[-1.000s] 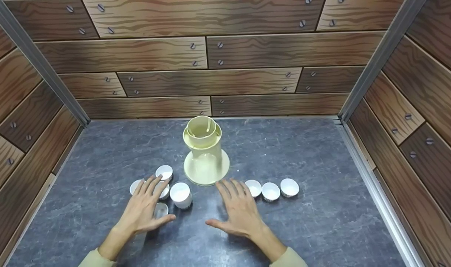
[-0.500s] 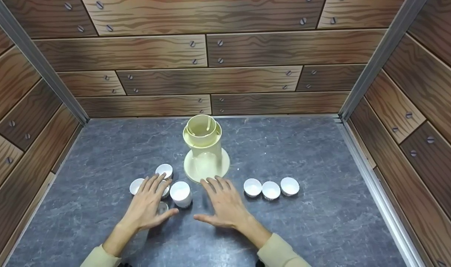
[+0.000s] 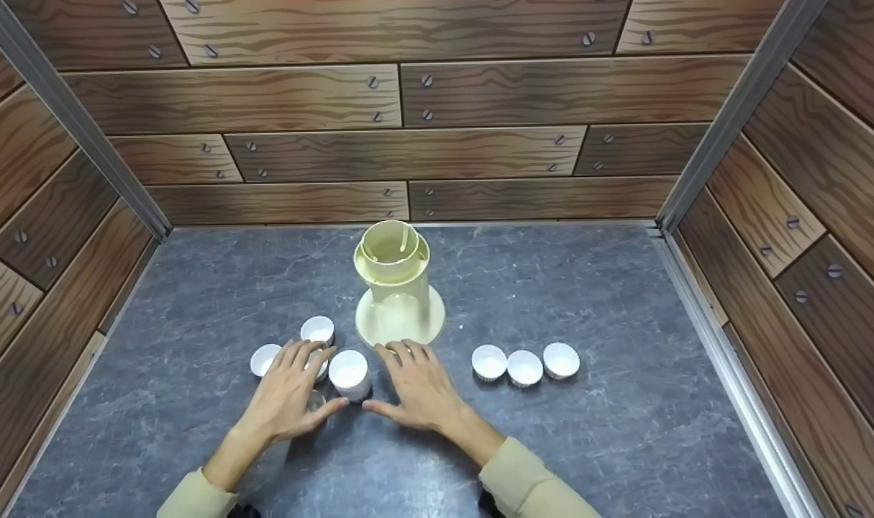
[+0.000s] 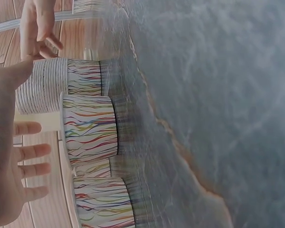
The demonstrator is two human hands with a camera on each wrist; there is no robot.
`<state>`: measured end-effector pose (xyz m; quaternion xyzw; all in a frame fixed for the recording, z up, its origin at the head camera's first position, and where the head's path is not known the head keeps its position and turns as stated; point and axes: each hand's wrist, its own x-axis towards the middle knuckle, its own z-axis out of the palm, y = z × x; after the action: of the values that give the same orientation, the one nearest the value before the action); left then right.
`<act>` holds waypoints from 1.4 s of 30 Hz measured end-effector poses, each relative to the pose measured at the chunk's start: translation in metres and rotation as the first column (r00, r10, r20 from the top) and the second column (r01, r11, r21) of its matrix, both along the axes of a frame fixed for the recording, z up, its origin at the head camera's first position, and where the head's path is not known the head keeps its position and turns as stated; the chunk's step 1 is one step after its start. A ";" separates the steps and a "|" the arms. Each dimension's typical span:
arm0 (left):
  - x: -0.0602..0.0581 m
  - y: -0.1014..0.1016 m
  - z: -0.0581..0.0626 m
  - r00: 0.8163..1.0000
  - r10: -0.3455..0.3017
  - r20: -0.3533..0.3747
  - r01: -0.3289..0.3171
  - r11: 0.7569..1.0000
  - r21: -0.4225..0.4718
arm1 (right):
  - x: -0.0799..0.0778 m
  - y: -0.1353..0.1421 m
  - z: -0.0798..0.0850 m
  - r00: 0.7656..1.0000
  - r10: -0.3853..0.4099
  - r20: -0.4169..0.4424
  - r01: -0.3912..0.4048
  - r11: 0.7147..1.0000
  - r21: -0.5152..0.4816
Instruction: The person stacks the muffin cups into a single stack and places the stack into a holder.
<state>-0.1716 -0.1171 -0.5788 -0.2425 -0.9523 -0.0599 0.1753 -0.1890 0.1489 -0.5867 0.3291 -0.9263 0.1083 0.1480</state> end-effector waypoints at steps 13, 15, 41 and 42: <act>-0.005 0.003 -0.004 1.000 -0.018 -0.017 0.018 1.000 -0.023 | -0.010 -0.009 0.001 0.999 0.015 0.037 -0.017 0.999 0.029; -0.005 0.003 -0.004 1.000 -0.022 -0.020 0.021 1.000 -0.020 | -0.012 -0.010 0.001 0.999 0.023 0.034 -0.024 0.999 0.023; -0.006 0.004 -0.008 0.997 -0.036 -0.064 0.033 0.999 -0.038 | -0.015 -0.013 0.000 0.995 0.085 0.060 -0.085 0.996 -0.001; -0.006 0.004 -0.008 0.997 -0.035 -0.066 0.033 0.999 -0.041 | -0.015 -0.013 0.000 0.995 0.086 0.057 -0.086 0.996 0.000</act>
<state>-0.1773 -0.1134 -0.5868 -0.2639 -0.9427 -0.0360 0.2009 -0.2039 0.1358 -0.5864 0.3657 -0.9152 0.1226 0.1163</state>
